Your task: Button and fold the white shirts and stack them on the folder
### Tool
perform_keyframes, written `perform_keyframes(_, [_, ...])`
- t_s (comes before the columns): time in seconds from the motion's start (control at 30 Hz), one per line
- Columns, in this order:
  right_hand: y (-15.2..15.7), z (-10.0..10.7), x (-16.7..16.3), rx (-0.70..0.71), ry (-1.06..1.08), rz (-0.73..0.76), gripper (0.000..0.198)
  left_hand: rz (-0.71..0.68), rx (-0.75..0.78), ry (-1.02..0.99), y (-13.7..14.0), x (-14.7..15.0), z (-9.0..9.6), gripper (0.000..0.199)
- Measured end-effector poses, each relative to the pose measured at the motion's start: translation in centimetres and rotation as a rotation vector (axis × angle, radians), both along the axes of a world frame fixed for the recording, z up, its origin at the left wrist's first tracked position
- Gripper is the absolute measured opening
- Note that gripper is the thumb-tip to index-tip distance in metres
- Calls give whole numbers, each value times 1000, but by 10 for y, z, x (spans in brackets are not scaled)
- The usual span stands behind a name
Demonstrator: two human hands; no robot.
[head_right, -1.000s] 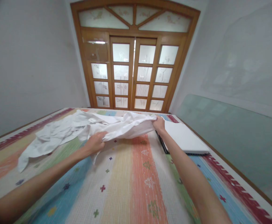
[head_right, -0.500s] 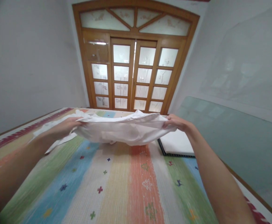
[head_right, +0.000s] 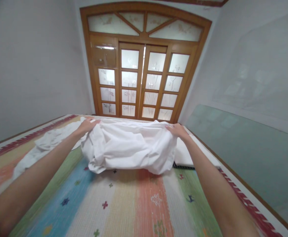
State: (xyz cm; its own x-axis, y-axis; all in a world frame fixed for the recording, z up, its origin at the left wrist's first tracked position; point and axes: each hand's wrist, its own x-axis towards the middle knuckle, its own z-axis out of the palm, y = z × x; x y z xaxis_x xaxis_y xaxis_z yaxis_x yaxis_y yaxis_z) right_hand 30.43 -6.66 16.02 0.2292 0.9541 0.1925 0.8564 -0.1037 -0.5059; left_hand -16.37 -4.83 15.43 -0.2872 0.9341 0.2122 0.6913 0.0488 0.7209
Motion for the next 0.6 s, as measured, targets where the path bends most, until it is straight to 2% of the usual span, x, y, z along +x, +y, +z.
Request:
perform_keyframes(0.07, [2,-17,-6,-26,60,-38,43,94,-78,153,-2,4,-15,74])
perform_keyframes(0.17, [-9,-36,-6,-250,381,66,50,155,-76,394,-20,4,-30,91])
perform_keyframes(0.27, [-22,-49,2,-444,639,199,55,48,-191,492,-41,2,-39,86])
perform_keyframes(0.43, [-37,-79,2,-571,734,419,51,-240,-436,418,-60,9,-50,53])
perform_keyframes(0.53, [-46,-95,-17,-531,764,604,48,-410,-508,262,-61,13,-54,39])
perform_keyframes(0.6, [-50,-97,-30,-467,821,647,52,-424,-467,44,-59,11,-55,30])
